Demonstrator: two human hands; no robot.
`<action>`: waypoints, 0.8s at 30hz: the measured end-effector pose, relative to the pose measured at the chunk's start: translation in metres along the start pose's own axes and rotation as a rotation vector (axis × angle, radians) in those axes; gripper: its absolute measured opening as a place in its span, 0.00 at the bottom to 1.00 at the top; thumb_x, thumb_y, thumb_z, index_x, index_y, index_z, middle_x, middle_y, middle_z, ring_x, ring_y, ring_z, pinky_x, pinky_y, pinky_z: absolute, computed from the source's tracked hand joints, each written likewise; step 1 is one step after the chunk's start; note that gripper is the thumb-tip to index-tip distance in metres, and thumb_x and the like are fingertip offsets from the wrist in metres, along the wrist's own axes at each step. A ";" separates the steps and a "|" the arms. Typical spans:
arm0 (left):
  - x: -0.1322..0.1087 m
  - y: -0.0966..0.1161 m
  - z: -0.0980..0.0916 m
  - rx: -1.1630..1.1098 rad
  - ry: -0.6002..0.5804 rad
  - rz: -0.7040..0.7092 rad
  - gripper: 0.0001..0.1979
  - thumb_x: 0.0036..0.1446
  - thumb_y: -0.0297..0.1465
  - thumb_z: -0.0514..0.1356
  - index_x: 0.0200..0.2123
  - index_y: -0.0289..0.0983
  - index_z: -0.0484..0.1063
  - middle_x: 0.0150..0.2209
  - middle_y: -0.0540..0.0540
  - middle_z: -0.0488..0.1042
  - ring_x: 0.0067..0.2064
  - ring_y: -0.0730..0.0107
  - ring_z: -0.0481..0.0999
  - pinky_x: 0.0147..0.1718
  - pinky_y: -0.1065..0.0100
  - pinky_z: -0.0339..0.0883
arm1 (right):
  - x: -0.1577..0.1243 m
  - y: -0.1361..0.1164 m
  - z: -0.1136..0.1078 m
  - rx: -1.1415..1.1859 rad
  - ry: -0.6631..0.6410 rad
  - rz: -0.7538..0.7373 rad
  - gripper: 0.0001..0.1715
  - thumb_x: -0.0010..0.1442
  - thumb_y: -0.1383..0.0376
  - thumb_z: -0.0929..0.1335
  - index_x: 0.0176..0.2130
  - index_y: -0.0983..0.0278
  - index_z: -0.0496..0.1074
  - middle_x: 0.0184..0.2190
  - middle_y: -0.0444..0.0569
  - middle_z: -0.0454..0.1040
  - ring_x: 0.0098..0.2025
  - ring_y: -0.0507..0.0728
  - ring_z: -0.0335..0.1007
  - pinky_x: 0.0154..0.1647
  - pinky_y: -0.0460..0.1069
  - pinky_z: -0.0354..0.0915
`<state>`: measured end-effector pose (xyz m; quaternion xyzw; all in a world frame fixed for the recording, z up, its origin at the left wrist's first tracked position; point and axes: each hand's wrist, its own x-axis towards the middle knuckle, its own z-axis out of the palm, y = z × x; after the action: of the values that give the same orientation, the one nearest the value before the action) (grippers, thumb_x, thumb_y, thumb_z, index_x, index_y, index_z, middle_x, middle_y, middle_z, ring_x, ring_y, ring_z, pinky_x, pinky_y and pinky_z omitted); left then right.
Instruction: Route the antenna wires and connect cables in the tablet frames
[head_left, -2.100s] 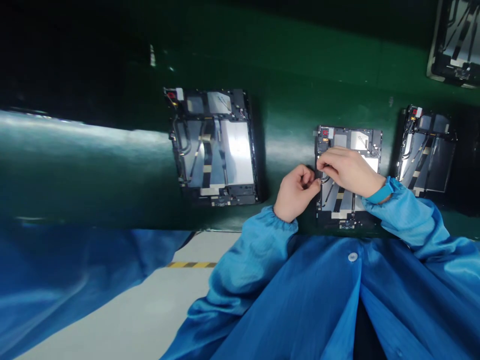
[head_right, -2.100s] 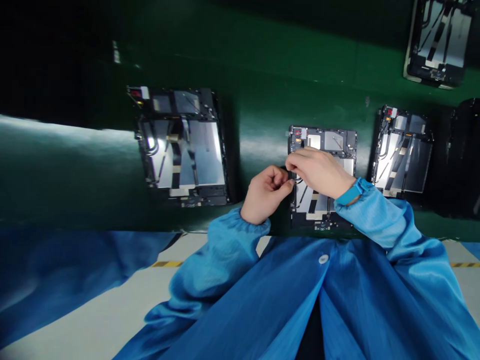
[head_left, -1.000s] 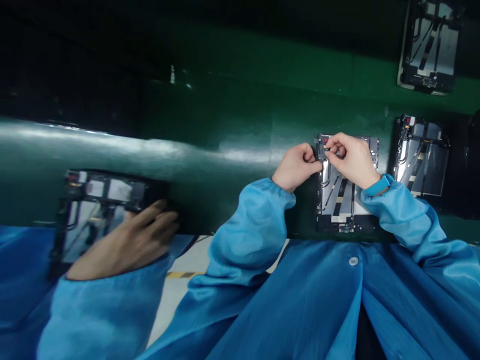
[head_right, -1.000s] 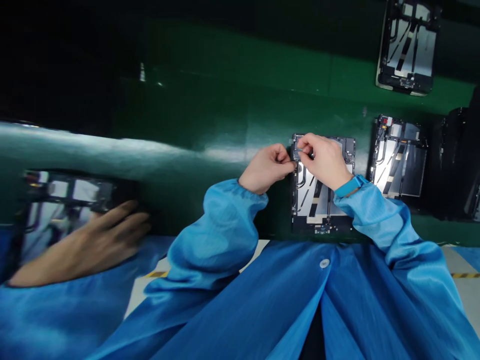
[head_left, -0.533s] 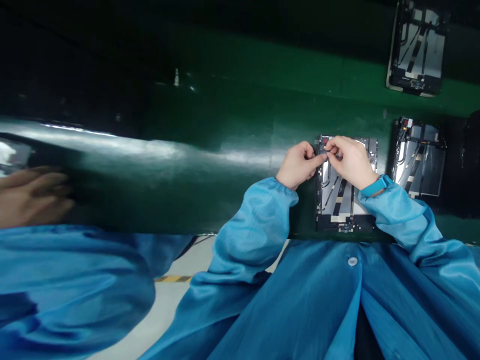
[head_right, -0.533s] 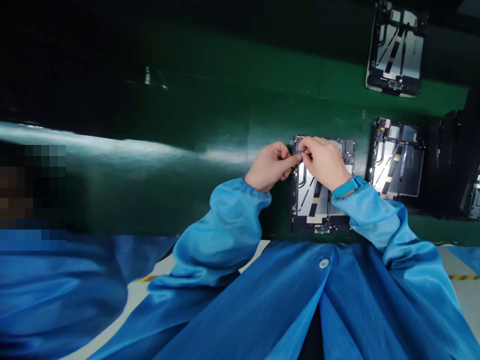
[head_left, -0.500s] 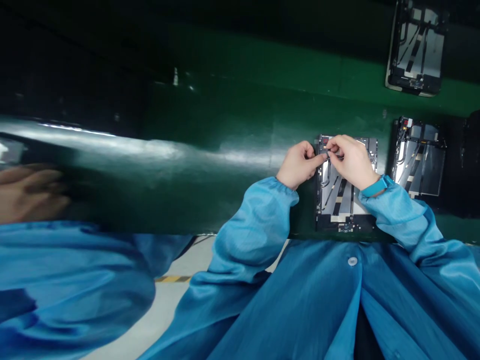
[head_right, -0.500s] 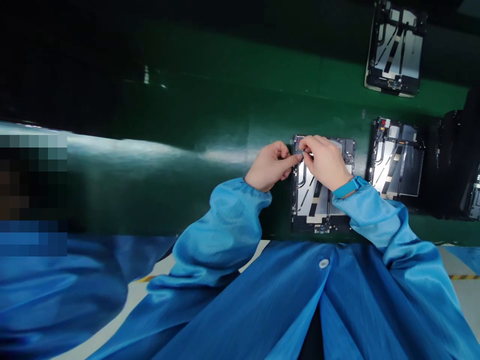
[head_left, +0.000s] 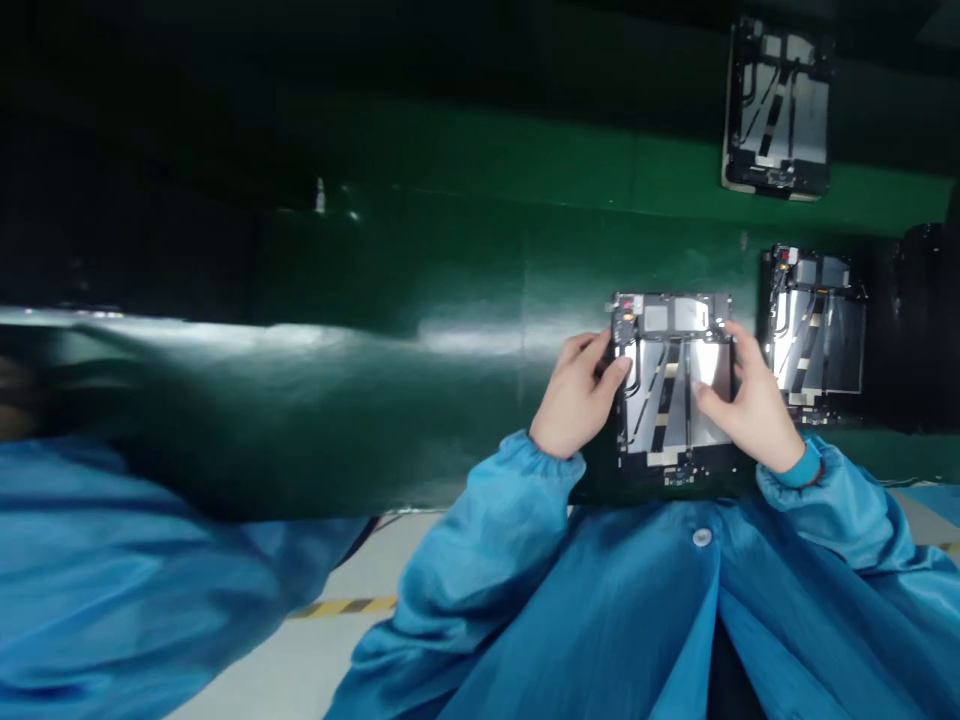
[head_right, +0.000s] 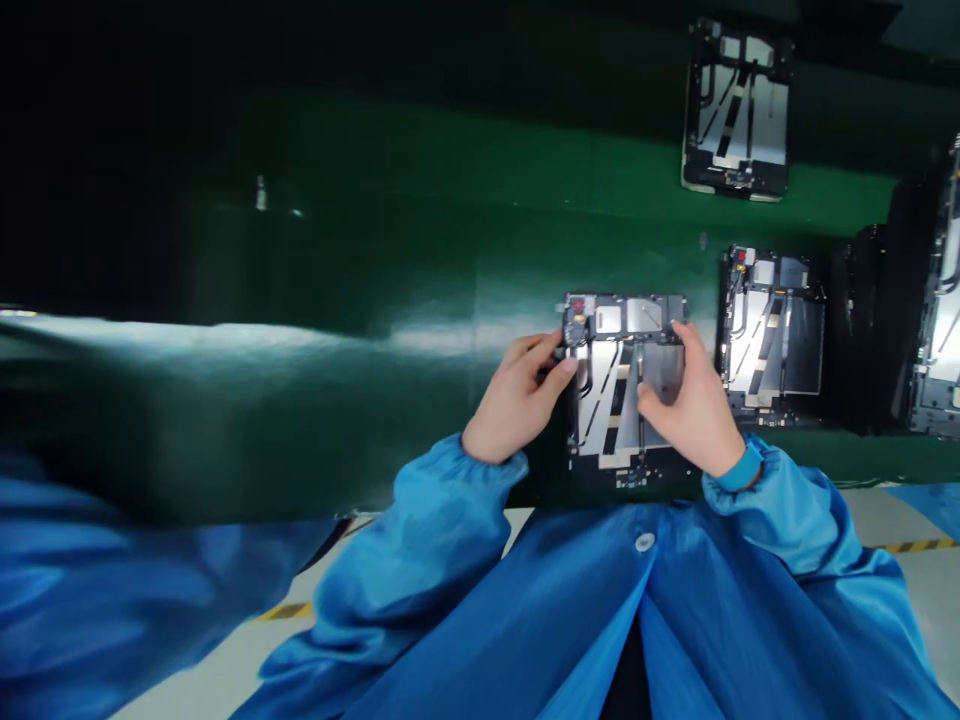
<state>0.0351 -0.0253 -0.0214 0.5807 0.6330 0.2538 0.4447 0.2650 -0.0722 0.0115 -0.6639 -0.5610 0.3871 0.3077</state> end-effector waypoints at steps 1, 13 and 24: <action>-0.004 -0.002 -0.004 -0.032 -0.024 -0.021 0.28 0.60 0.43 0.61 0.60 0.36 0.74 0.61 0.36 0.74 0.50 0.54 0.79 0.61 0.53 0.68 | 0.001 -0.004 0.004 0.023 -0.009 -0.002 0.44 0.58 0.62 0.72 0.69 0.58 0.57 0.73 0.60 0.59 0.75 0.69 0.54 0.73 0.70 0.59; 0.035 -0.005 -0.178 0.552 0.503 -0.259 0.20 0.55 0.42 0.64 0.52 0.56 0.76 0.53 0.57 0.82 0.59 0.43 0.79 0.63 0.38 0.67 | 0.020 -0.001 0.032 0.166 -0.271 -0.164 0.30 0.57 0.65 0.72 0.59 0.65 0.70 0.64 0.62 0.70 0.70 0.66 0.64 0.73 0.65 0.59; 0.208 0.130 0.073 -0.488 0.058 -0.274 0.13 0.57 0.28 0.69 0.42 0.36 0.69 0.41 0.44 0.75 0.31 0.72 0.80 0.34 0.66 0.76 | 0.002 0.027 0.029 0.146 -0.122 -0.116 0.27 0.56 0.68 0.72 0.55 0.61 0.72 0.60 0.57 0.72 0.66 0.64 0.68 0.71 0.63 0.63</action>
<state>0.1785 0.1855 -0.0030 0.3578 0.6381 0.3526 0.5835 0.2540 -0.0757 -0.0270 -0.5813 -0.5867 0.4480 0.3423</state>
